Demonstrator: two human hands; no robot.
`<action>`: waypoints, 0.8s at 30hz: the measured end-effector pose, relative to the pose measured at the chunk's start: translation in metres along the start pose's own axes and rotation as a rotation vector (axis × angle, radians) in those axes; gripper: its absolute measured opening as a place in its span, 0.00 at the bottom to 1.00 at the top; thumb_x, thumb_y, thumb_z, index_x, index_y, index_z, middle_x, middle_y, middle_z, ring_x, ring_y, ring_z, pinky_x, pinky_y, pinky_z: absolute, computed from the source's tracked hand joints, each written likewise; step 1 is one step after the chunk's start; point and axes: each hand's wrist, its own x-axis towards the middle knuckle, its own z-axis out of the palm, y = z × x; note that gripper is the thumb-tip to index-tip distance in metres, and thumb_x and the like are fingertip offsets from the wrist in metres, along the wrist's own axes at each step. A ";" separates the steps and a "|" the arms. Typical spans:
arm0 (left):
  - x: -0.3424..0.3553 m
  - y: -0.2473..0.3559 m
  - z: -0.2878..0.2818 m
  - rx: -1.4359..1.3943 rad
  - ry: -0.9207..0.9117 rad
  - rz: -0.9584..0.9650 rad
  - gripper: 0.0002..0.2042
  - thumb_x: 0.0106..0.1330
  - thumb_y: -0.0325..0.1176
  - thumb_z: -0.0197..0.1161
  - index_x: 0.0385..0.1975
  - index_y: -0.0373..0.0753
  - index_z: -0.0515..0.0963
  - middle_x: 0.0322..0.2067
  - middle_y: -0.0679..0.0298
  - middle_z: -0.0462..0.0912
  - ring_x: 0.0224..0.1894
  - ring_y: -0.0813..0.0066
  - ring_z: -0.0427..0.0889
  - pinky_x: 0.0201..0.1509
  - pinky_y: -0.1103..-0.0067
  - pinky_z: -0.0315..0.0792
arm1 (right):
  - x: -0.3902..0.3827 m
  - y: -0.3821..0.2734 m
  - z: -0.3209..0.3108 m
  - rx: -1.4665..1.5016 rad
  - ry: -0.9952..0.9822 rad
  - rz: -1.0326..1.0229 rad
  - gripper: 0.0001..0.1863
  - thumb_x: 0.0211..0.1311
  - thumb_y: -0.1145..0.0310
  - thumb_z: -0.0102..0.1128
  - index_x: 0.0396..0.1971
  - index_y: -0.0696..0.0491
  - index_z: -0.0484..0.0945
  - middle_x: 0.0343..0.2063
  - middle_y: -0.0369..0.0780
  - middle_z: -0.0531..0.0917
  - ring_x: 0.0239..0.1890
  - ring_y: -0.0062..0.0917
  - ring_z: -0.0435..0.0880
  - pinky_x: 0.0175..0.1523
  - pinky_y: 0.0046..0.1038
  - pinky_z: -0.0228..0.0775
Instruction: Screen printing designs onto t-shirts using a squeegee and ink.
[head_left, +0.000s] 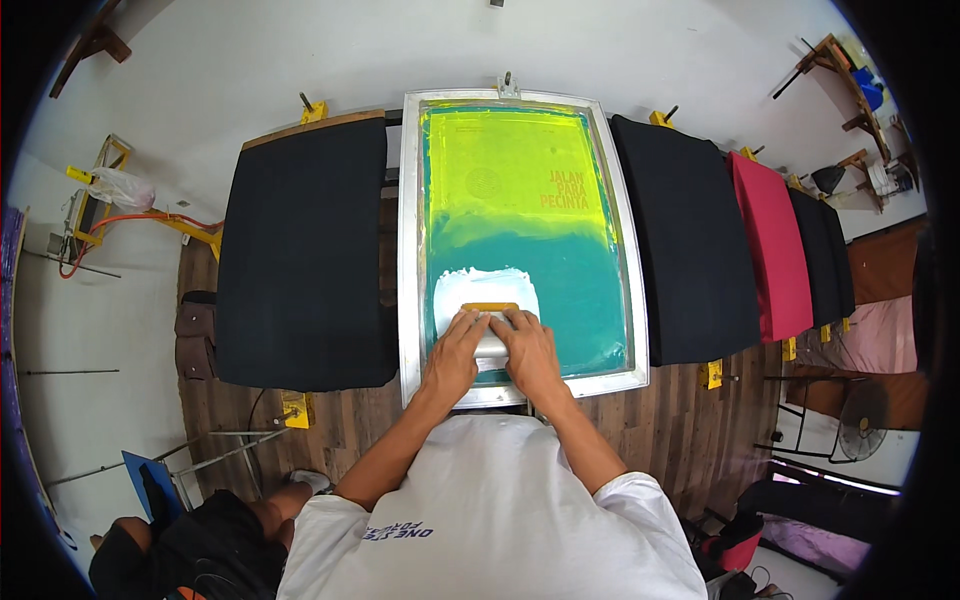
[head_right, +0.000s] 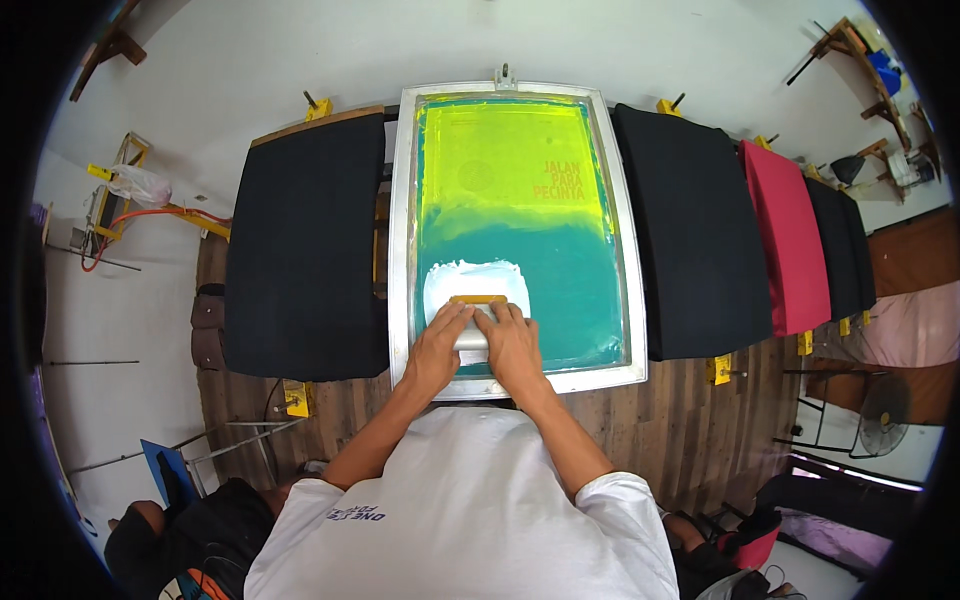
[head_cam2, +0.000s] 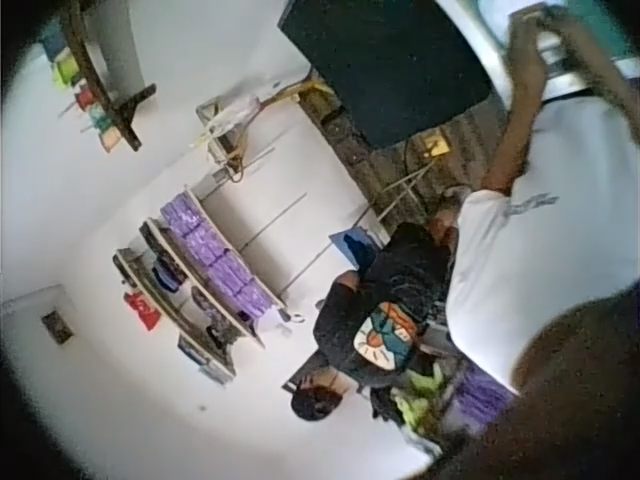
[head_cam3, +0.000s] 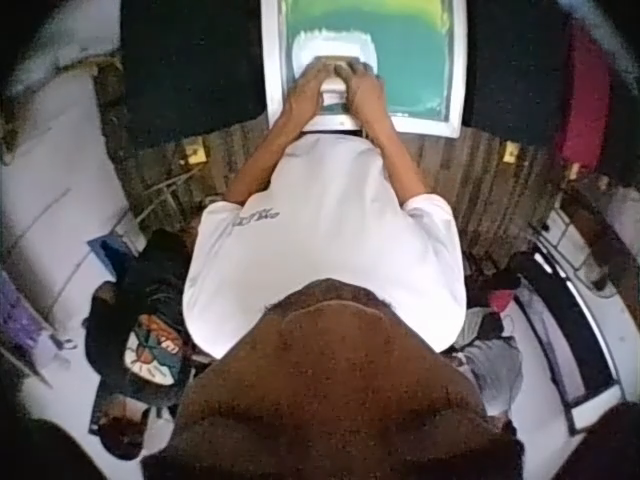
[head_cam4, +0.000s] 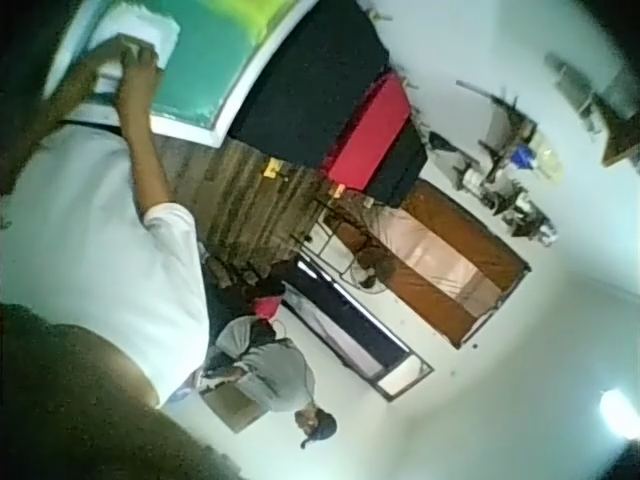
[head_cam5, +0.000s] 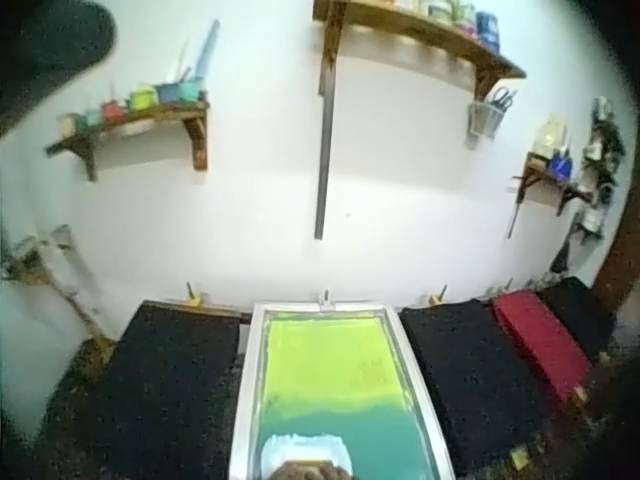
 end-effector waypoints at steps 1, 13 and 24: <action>-0.001 -0.003 0.002 -0.027 -0.044 -0.027 0.36 0.47 0.07 0.54 0.63 0.32 0.70 0.63 0.45 0.70 0.69 0.48 0.65 0.71 0.66 0.63 | -0.001 0.003 0.000 0.023 -0.025 -0.001 0.33 0.44 0.88 0.57 0.56 0.50 0.78 0.56 0.46 0.78 0.59 0.42 0.74 0.56 0.44 0.69; 0.001 0.021 -0.019 -0.185 -0.175 -0.201 0.34 0.48 0.07 0.54 0.62 0.33 0.71 0.63 0.46 0.70 0.68 0.49 0.66 0.71 0.67 0.64 | -0.001 0.002 -0.016 0.071 -0.155 0.008 0.23 0.57 0.80 0.52 0.52 0.51 0.81 0.53 0.47 0.79 0.56 0.41 0.76 0.54 0.43 0.68; -0.005 0.016 -0.015 -0.114 -0.110 -0.122 0.34 0.48 0.07 0.54 0.61 0.32 0.71 0.62 0.45 0.71 0.68 0.49 0.67 0.70 0.67 0.64 | -0.005 -0.006 -0.017 0.041 -0.093 0.004 0.22 0.58 0.79 0.52 0.52 0.50 0.81 0.54 0.47 0.79 0.56 0.40 0.77 0.54 0.44 0.68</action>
